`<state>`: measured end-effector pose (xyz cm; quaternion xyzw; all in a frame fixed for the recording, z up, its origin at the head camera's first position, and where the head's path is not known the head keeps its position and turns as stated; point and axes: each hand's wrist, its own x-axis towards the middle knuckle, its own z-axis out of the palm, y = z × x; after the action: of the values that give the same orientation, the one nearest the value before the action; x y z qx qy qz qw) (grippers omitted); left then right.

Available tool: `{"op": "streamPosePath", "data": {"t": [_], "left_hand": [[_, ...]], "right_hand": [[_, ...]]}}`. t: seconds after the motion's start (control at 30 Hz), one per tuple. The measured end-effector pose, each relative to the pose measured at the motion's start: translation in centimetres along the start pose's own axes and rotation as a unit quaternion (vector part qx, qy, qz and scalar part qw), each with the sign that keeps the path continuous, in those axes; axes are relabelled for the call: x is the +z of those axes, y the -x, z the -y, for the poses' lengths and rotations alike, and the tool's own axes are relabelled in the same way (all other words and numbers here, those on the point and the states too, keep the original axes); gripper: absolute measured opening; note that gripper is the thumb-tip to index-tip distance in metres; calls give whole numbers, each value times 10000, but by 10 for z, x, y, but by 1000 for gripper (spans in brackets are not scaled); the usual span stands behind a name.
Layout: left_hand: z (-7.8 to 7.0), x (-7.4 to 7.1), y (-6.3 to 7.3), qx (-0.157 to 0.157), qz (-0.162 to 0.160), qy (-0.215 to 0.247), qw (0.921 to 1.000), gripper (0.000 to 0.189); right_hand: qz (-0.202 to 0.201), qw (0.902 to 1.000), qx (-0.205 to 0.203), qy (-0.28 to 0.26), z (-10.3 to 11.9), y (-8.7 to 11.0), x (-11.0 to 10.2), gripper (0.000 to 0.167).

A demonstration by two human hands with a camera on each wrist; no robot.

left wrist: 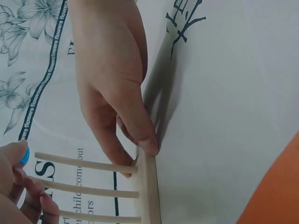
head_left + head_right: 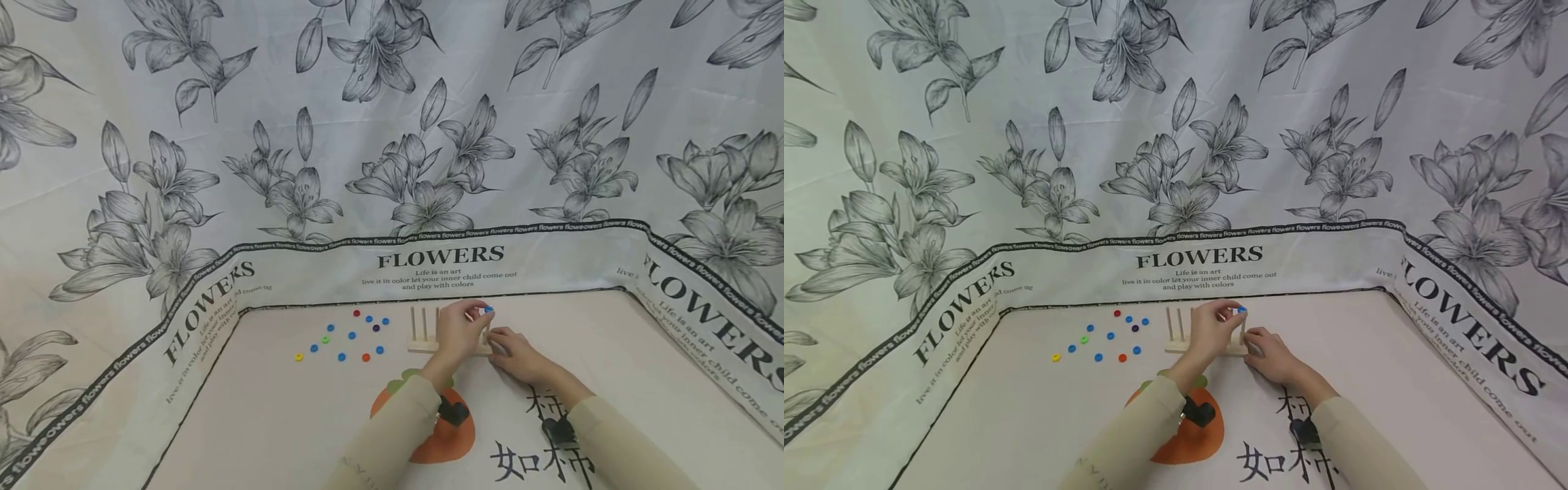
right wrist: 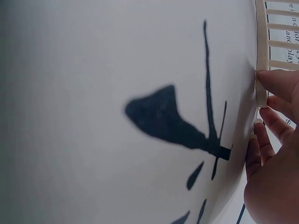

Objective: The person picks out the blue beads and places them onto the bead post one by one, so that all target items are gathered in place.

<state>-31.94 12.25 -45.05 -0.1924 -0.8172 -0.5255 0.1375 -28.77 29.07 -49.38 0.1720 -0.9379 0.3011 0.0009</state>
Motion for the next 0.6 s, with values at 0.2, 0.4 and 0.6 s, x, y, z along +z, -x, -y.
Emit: {"op": "streamPosePath", "data": {"t": [0.2, 0.4, 0.6], "left_hand": [[-3, 6, -2, -309, -183, -109, 9993, 18], [-2, 10, -4, -364, -184, -287, 9988, 18], [1, 13, -5, -279, -30, -520, 9983, 19]], "right_hand": [[-27, 10000, -57, 34, 1, 0, 1, 51], [33, 10000, 11, 44, 3, -1, -1, 51], [66, 9999, -12, 117, 2, 0, -1, 52]]}}
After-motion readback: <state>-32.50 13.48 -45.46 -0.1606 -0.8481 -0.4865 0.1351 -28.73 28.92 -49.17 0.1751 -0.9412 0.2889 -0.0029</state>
